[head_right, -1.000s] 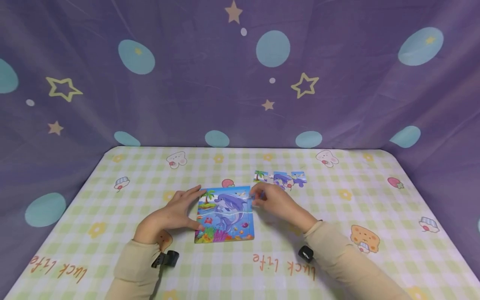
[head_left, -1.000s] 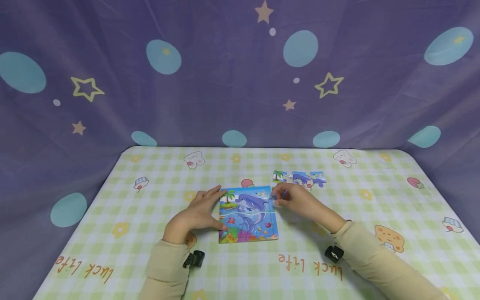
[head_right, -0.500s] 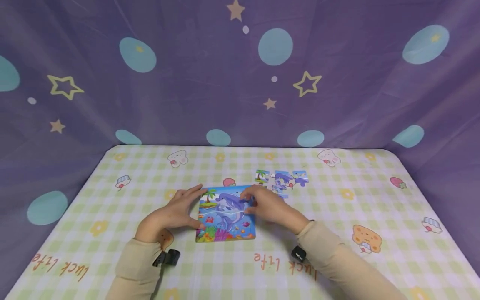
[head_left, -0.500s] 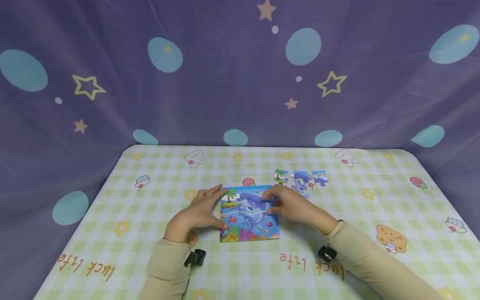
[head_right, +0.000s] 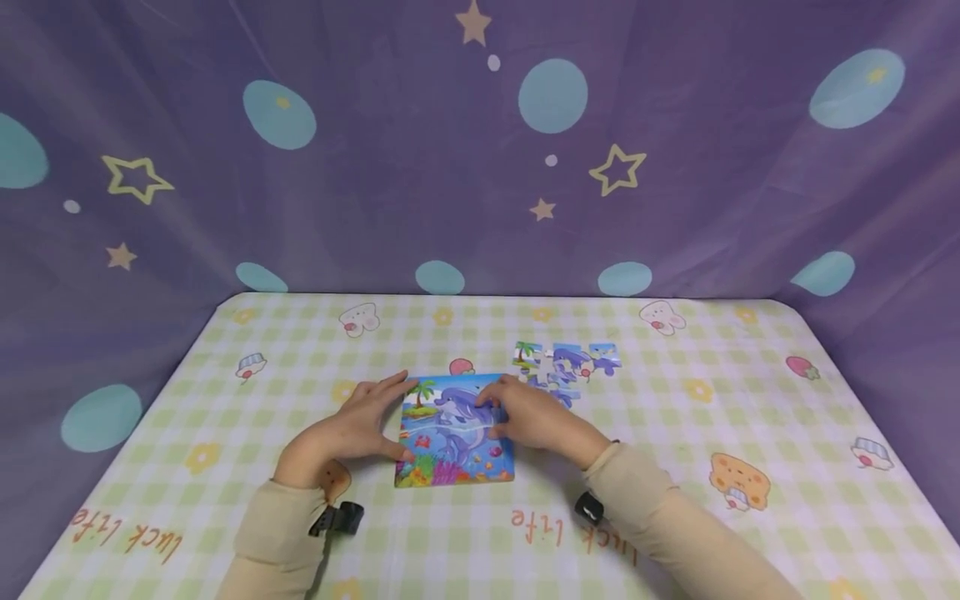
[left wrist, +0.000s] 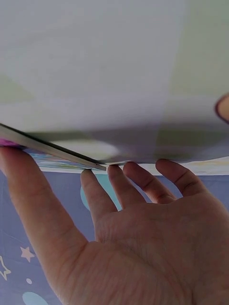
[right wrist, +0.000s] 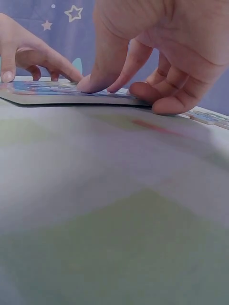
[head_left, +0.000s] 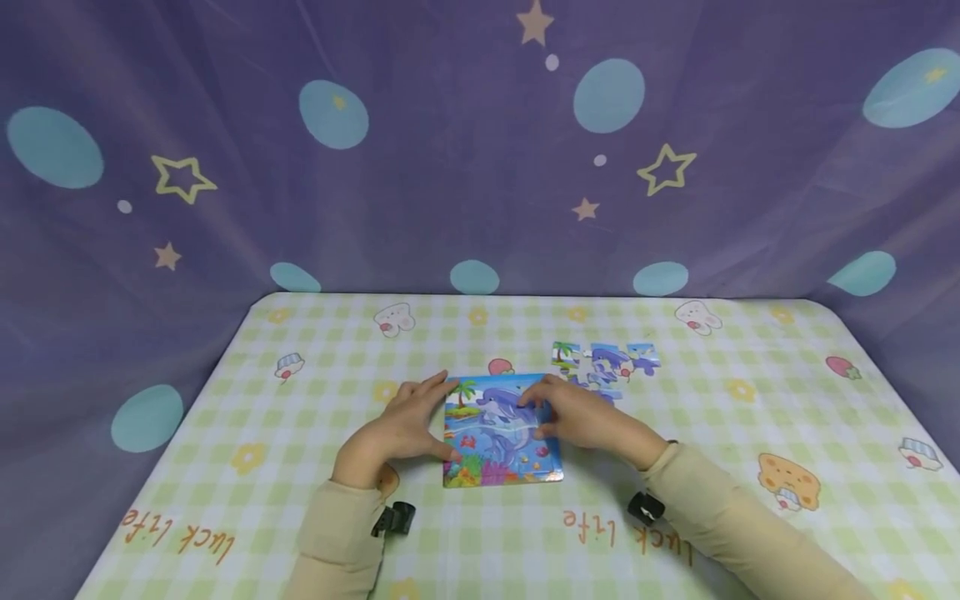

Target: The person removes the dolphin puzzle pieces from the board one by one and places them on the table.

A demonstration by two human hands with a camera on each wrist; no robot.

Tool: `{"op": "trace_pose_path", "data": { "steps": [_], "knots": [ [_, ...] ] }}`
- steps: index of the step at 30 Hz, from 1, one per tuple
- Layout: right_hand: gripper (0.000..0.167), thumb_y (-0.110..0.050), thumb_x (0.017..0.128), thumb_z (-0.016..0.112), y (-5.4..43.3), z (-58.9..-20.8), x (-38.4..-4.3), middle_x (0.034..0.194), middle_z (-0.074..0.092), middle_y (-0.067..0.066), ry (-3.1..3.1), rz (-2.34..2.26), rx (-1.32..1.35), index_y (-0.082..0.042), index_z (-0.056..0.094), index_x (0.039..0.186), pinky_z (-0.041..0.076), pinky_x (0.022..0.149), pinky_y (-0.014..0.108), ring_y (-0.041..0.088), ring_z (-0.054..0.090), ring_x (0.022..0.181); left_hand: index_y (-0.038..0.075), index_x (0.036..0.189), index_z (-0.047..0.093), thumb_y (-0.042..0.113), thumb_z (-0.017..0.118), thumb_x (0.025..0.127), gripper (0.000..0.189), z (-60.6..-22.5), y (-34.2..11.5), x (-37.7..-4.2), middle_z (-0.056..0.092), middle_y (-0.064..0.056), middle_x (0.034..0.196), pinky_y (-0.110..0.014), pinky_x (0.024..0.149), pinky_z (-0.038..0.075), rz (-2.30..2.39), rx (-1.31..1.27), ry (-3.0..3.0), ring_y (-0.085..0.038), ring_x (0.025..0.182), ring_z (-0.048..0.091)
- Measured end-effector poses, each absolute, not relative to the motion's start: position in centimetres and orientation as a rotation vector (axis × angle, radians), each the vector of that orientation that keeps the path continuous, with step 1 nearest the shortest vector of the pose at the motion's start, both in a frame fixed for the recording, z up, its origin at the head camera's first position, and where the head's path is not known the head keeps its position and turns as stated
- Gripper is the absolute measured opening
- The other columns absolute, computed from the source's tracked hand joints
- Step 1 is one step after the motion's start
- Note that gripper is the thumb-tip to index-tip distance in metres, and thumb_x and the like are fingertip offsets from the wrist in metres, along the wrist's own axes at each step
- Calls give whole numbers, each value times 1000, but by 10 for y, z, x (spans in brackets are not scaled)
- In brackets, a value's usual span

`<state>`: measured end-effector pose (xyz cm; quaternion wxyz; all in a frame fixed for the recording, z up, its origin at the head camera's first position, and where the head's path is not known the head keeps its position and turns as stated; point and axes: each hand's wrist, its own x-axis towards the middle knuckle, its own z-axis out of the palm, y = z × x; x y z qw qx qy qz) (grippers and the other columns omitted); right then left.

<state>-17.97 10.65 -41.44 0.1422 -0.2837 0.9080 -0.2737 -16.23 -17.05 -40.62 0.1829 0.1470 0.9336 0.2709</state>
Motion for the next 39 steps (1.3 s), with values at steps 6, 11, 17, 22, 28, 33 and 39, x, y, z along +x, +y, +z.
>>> {"op": "trace_pose_path", "data": {
  "steps": [6,11,17,22,28,33,39],
  "knots": [
    [39,-12,83,80,105,-411,-178,107,54,1,2614,-780,-799,-13,68,120,46,77,35,14,51,82,11,155,35,35,92,67,107,-408,-170,-162,22,-7,163,-58,108,32,764,411,2640,-34,137,28],
    [34,-10,84,79,111,-410,-179,103,53,0,2597,-825,-835,-13,68,117,44,74,32,14,49,79,11,154,36,35,93,67,107,-407,-169,-163,23,-8,163,-56,108,33,763,419,2646,-33,135,29],
    [31,-6,86,76,117,-411,-182,100,59,1,2574,-897,-939,-12,68,116,44,71,29,10,48,77,12,155,36,35,93,66,107,-407,-168,-162,22,-7,163,-55,108,33,765,407,2644,-33,136,28],
    [28,-3,88,73,117,-410,-181,99,64,0,2538,-965,-920,-13,69,114,46,70,28,9,53,77,13,155,35,34,93,67,107,-406,-168,-162,22,-6,163,-55,108,33,764,394,2639,-32,136,28],
    [25,-6,90,71,116,-411,-180,106,68,0,2495,-997,-885,-12,69,115,50,77,30,14,61,93,13,155,35,33,93,67,107,-406,-167,-162,22,-6,163,-56,108,33,764,396,2642,-32,136,28],
    [22,-7,93,68,117,-411,-179,111,68,1,2480,-1020,-848,-12,70,115,52,83,34,22,64,103,13,155,34,34,92,68,107,-407,-168,-161,21,-6,163,-58,108,32,764,397,2639,-33,138,26],
    [11,-6,95,65,118,-411,-180,99,70,-4,2475,-1090,-814,-12,71,102,53,82,34,16,66,96,14,156,33,36,91,69,108,-407,-169,-162,19,-6,164,-61,108,29,759,409,2628,-34,140,24]
  ]
}}
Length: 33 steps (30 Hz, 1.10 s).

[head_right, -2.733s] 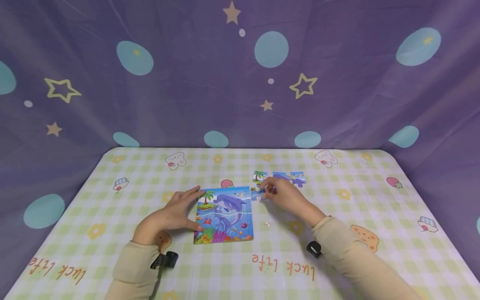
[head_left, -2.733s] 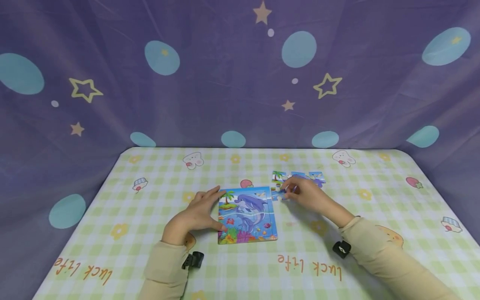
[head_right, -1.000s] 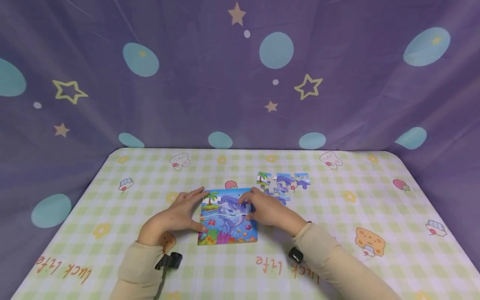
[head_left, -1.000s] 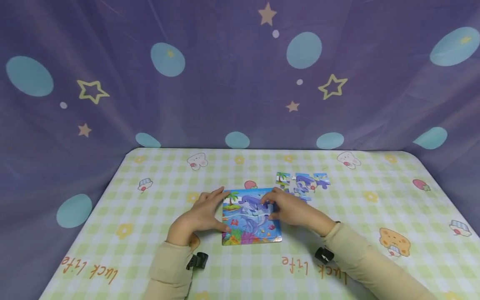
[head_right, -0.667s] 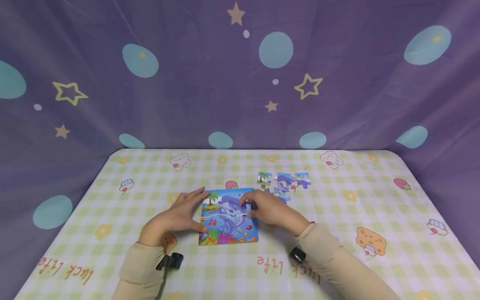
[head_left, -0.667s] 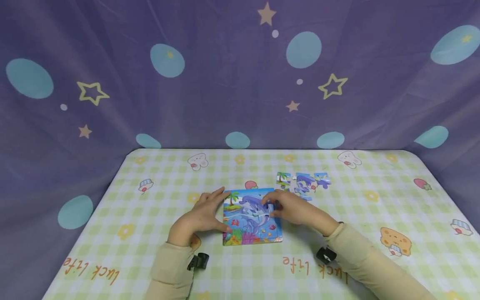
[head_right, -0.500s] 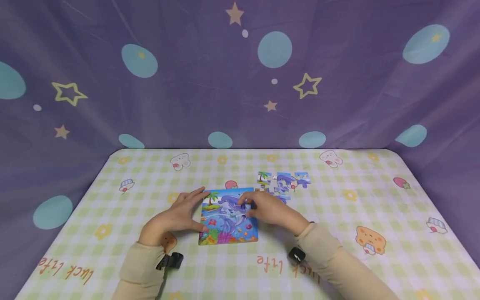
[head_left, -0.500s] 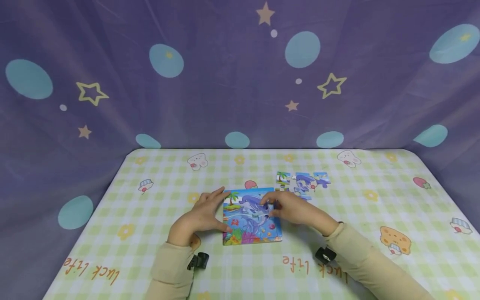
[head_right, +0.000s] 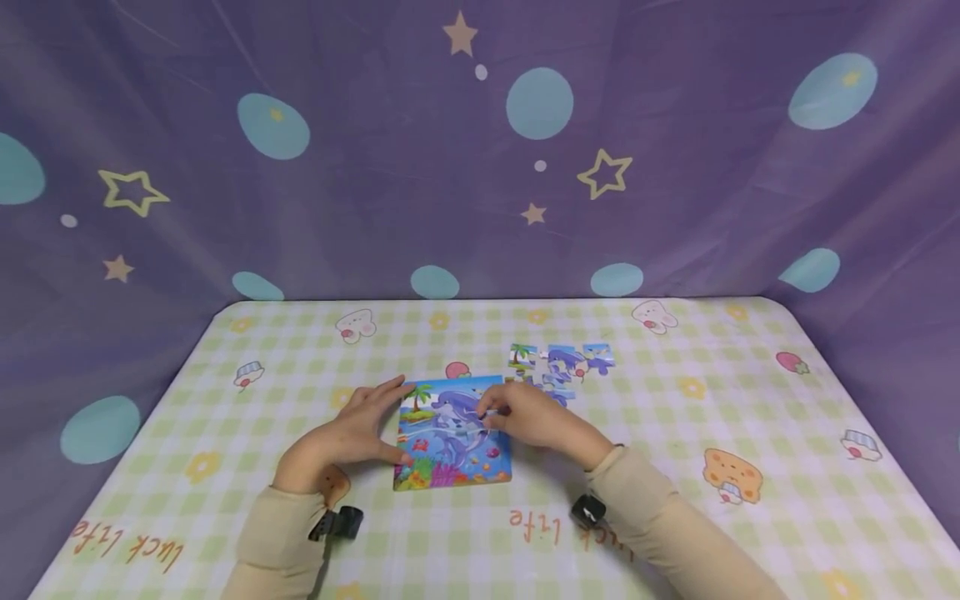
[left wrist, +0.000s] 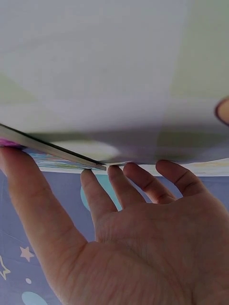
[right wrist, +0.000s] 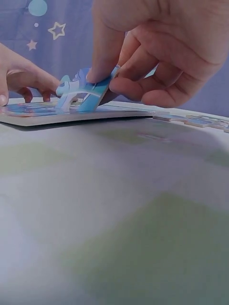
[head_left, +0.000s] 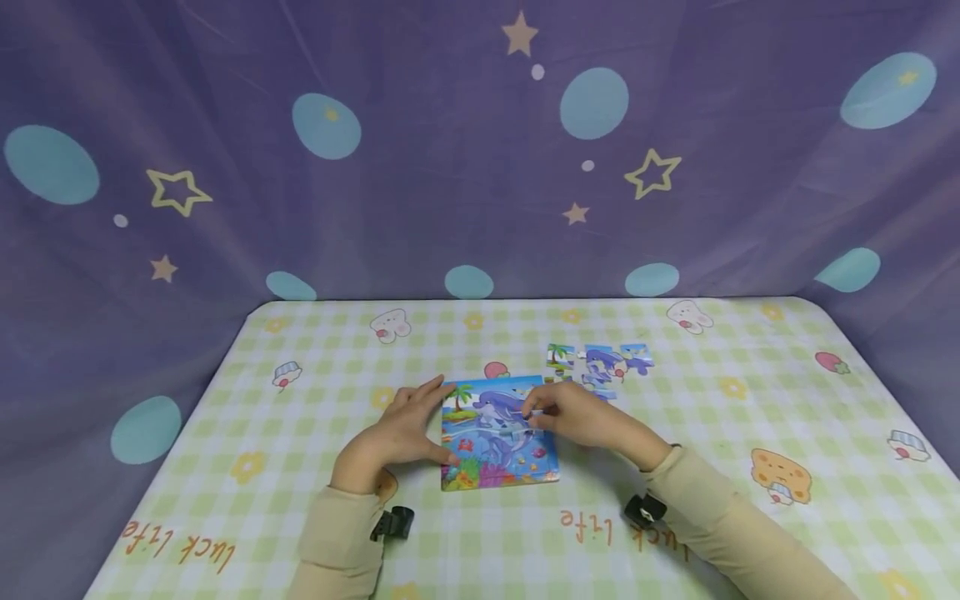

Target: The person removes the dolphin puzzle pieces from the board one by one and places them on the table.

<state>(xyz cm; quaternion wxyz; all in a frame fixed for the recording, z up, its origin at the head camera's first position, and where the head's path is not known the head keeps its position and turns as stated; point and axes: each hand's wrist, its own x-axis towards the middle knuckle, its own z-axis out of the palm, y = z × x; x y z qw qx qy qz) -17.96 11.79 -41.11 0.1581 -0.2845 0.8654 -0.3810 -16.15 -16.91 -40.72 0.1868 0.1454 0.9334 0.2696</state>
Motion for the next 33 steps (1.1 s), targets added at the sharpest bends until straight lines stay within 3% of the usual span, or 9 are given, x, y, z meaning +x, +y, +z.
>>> {"op": "trace_pose_path", "data": {
  "steps": [7,20,29,33],
  "knots": [
    [9,-10,97,64,117,-413,-178,97,70,-5,2508,-1135,-765,-14,72,98,53,82,35,12,65,91,13,155,34,36,92,68,107,-408,-171,-161,20,-7,163,-59,107,32,762,398,2637,-34,138,26],
    [13,-10,98,61,132,-410,-174,103,70,2,2572,-1222,-682,-10,73,104,49,80,36,15,59,87,12,156,33,33,91,70,106,-408,-169,-162,19,-7,164,-60,107,31,779,409,2625,-34,138,25],
    [18,-10,97,63,146,-403,-174,98,68,3,2630,-1264,-588,-10,73,111,49,69,32,16,57,78,12,156,33,34,91,70,106,-406,-168,-163,18,-7,164,-60,108,30,767,413,2618,-35,139,24],
    [17,-11,97,63,154,-400,-177,110,68,8,2663,-1257,-561,-10,73,111,50,71,34,16,59,80,11,156,32,33,91,70,106,-405,-169,-163,18,-7,164,-60,108,30,766,417,2618,-35,139,24]
  ]
}}
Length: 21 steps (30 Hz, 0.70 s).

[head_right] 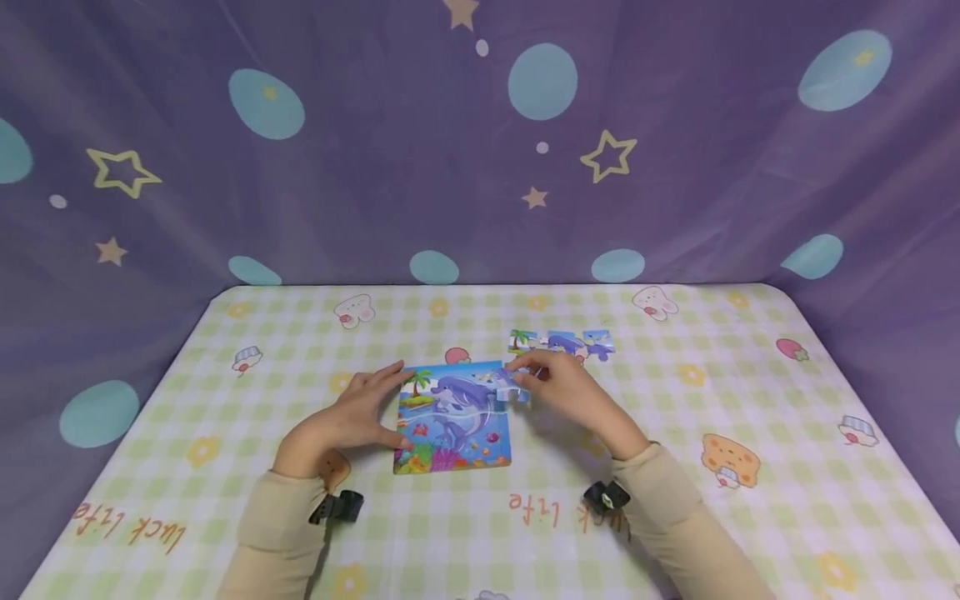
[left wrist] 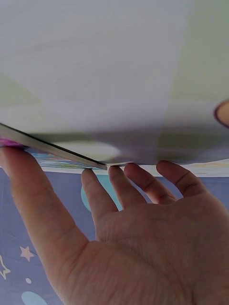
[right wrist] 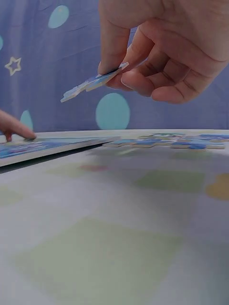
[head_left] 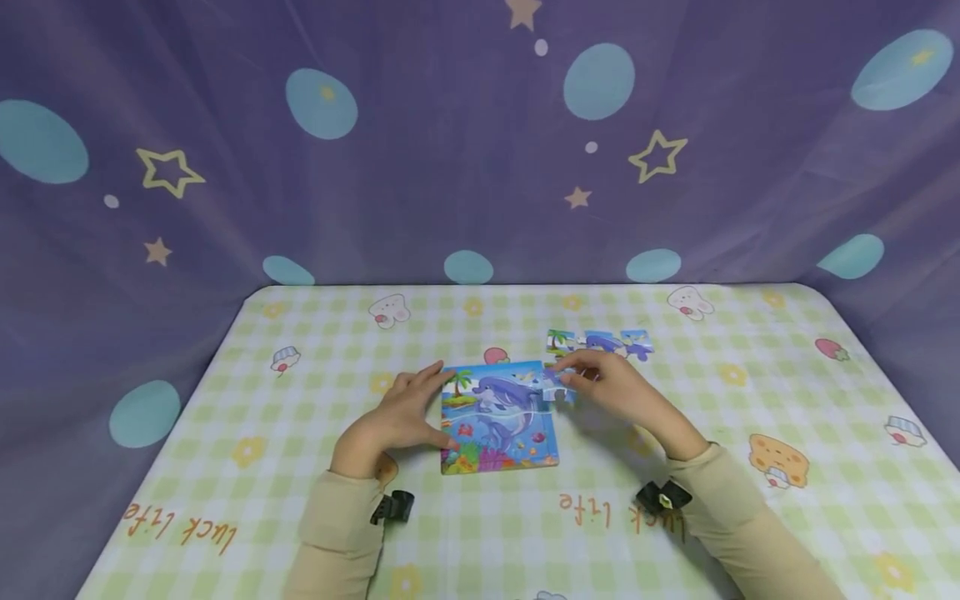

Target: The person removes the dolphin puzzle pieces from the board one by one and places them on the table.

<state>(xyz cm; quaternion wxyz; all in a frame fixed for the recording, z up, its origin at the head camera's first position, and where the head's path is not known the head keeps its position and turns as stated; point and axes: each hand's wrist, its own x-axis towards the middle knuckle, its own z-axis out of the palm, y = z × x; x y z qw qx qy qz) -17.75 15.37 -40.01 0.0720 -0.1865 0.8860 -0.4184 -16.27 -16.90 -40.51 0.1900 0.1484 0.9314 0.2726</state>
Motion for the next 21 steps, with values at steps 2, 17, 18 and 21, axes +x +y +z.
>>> {"op": "trace_pose_path", "data": {
  "steps": [2,17,18,21],
  "knots": [
    [17,-12,97,64,157,-399,-179,113,68,9,2677,-1257,-544,-10,73,111,50,74,35,16,60,83,12,156,33,33,91,70,105,-405,-169,-163,19,-7,164,-60,108,30,761,413,2621,-35,139,24],
    [20,-15,98,63,185,-393,-190,100,71,6,2748,-1211,-480,-8,73,114,48,69,35,17,60,81,13,156,33,35,90,71,105,-408,-171,-163,19,-6,164,-60,108,30,748,417,2624,-35,139,24],
    [20,-15,98,64,188,-393,-191,101,71,6,2756,-1205,-481,-8,73,115,48,69,35,17,60,81,13,156,33,35,90,70,105,-408,-171,-163,19,-6,164,-60,108,30,750,417,2623,-35,139,24],
    [21,-14,97,64,194,-392,-192,103,72,9,2783,-1189,-473,-7,74,115,48,71,37,19,61,83,13,156,33,35,91,70,105,-407,-170,-164,19,-6,164,-60,108,30,750,414,2624,-35,139,24]
  ]
}}
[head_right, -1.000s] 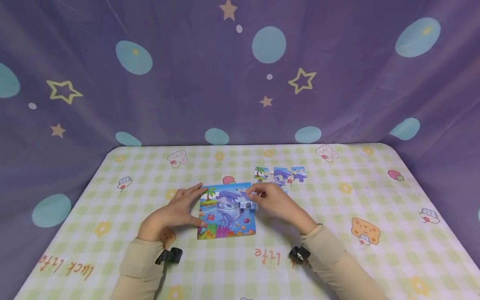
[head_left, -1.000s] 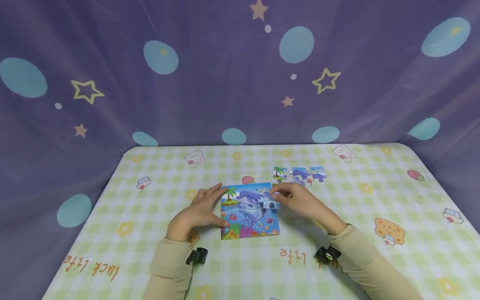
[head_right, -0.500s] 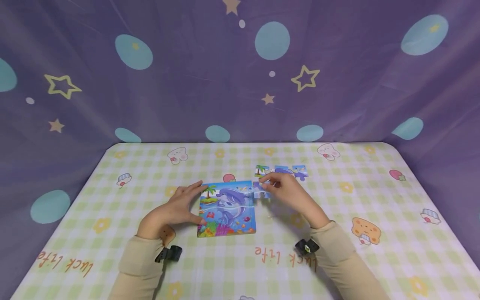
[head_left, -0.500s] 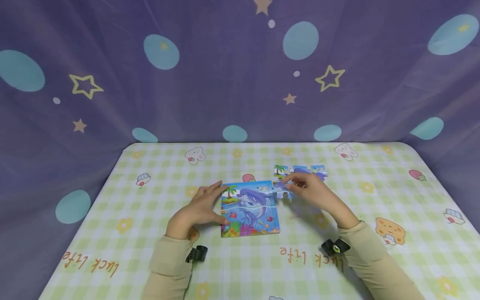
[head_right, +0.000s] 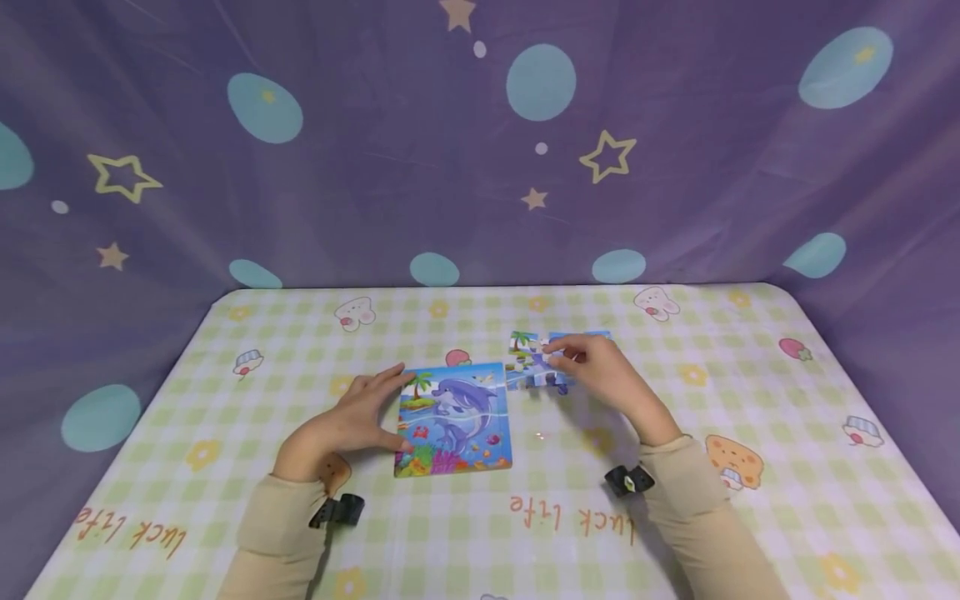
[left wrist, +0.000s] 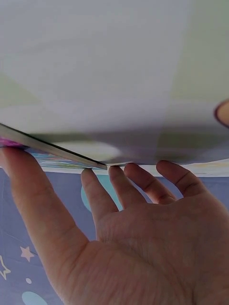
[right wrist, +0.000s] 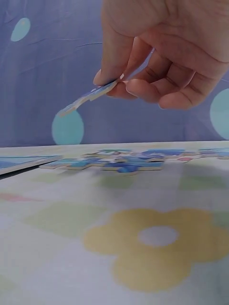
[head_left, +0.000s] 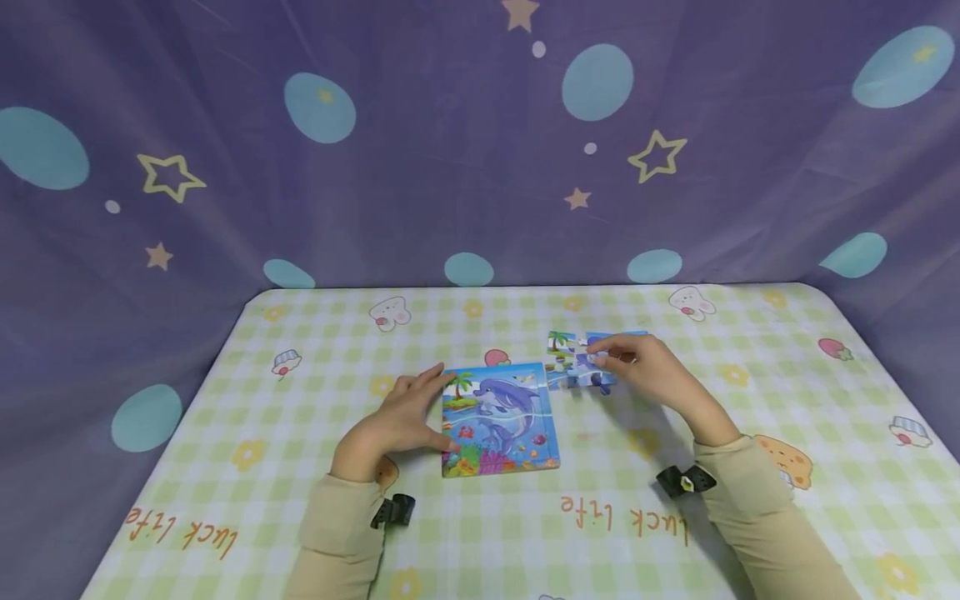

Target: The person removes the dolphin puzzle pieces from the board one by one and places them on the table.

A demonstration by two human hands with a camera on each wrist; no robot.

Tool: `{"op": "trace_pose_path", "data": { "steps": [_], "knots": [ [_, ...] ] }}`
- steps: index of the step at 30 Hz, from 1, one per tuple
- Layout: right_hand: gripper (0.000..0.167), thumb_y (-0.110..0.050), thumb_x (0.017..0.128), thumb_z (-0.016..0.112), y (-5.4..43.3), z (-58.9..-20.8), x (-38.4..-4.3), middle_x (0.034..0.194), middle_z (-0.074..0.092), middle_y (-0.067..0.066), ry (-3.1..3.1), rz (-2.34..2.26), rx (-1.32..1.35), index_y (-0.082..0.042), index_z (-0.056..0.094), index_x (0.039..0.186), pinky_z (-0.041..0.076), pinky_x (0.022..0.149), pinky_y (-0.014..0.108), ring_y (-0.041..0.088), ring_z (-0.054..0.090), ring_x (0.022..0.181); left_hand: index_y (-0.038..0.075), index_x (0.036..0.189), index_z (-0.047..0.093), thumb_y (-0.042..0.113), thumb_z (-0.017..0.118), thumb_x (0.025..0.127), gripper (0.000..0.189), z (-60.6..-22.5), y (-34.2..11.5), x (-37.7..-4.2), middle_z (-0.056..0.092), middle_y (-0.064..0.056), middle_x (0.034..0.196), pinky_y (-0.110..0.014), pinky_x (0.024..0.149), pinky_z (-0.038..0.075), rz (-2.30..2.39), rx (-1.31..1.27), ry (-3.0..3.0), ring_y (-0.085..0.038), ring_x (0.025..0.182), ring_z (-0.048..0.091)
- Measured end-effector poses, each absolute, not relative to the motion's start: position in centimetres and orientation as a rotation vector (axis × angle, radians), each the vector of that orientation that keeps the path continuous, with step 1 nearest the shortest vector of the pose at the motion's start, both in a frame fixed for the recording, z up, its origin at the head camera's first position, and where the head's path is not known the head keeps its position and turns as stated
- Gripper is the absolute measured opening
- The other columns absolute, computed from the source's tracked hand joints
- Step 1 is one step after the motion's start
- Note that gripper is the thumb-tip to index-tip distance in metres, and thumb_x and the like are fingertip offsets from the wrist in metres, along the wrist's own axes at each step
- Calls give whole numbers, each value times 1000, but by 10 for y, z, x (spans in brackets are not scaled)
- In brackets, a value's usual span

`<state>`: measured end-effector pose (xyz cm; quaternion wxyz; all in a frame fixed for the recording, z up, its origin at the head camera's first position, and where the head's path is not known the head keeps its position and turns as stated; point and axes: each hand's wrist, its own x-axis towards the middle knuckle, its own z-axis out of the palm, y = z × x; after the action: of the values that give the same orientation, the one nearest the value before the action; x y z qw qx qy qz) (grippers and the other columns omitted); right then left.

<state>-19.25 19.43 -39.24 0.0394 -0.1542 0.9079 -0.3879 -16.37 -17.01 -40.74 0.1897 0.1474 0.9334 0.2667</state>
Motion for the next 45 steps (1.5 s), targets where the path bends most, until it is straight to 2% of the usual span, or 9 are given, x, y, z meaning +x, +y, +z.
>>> {"op": "trace_pose_path", "data": {
  "steps": [6,11,16,25,30,35,45],
  "knots": [
    [23,-14,96,66,207,-392,-195,93,70,8,2799,-1180,-405,-4,72,116,50,81,42,24,65,89,13,156,33,35,91,70,105,-406,-169,-163,19,-6,164,-60,108,30,751,408,2624,-35,139,24],
    [25,-14,95,68,217,-393,-197,84,69,4,2792,-1185,-367,-1,69,115,50,76,39,21,65,81,13,155,34,35,91,70,105,-406,-170,-160,20,-6,164,-60,108,31,766,398,2621,-34,139,25],
    [26,-16,95,69,223,-396,-200,86,70,6,2794,-1166,-349,3,68,114,50,75,38,21,65,80,12,155,34,34,91,69,105,-406,-173,-159,20,-7,163,-60,107,31,761,388,2629,-35,138,25],
    [20,-9,94,68,241,-401,-203,82,71,7,2793,-1101,-352,3,69,109,47,66,34,21,63,73,12,155,35,33,91,69,105,-406,-171,-159,20,-7,163,-61,107,31,767,395,2625,-35,139,25],
    [17,-9,93,69,250,-403,-205,79,69,6,2779,-1053,-341,3,69,104,46,65,33,18,59,70,13,155,35,33,92,69,105,-407,-169,-160,20,-6,164,-59,107,33,775,389,2627,-33,138,26],
    [16,-11,92,70,256,-407,-208,80,67,6,2770,-1007,-301,2,69,101,43,66,34,16,55,71,14,155,35,33,92,69,105,-408,-168,-161,20,-5,164,-58,107,33,774,386,2629,-33,138,26],
    [17,-11,91,71,257,-412,-211,85,67,9,2785,-1002,-248,3,70,100,44,74,36,21,58,80,14,155,35,33,91,70,104,-406,-169,-162,20,-6,164,-58,107,33,767,391,2633,-33,138,25]
  ]
}}
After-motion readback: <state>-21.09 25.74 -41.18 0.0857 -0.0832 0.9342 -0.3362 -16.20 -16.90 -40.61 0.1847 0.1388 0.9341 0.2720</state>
